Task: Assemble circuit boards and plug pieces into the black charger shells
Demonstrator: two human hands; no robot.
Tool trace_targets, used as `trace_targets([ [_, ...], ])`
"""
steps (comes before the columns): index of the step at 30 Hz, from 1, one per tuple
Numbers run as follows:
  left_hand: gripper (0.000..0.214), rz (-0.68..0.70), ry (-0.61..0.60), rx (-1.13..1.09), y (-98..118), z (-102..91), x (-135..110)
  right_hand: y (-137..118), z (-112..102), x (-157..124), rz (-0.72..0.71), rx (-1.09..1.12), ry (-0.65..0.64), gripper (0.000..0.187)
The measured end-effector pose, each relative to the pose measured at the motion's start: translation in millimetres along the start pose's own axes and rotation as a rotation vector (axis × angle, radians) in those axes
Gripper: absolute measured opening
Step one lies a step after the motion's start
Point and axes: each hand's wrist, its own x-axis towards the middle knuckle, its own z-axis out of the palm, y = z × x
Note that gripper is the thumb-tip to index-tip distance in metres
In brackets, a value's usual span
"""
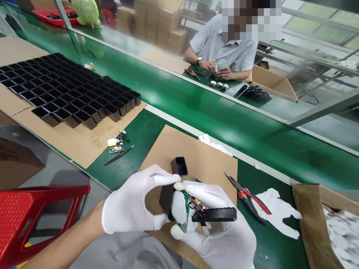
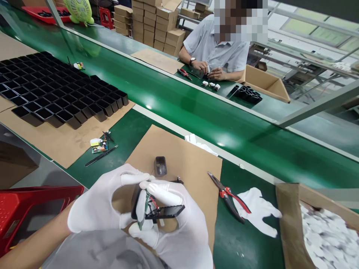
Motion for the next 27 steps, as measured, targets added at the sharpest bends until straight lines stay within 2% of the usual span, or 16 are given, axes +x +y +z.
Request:
trace_targets([
  [6,0.08,-0.008,0.005,0.014,1.2,-2.1,-0.5,-4.0,3.7,-0.6,0.001,0.008,0.048,0.069],
  [14,0.081,-0.017,0.013,0.002,4.4,-4.4,-0.4,-4.9,0.2,-1.8,-0.037,-0.024,-0.026,0.069],
  [27,0.081,-0.002,0.024,0.042,1.8,-5.5,-2.7,-5.9,-1.0,2.9,-0.052,-0.141,-0.003,0.061],
])
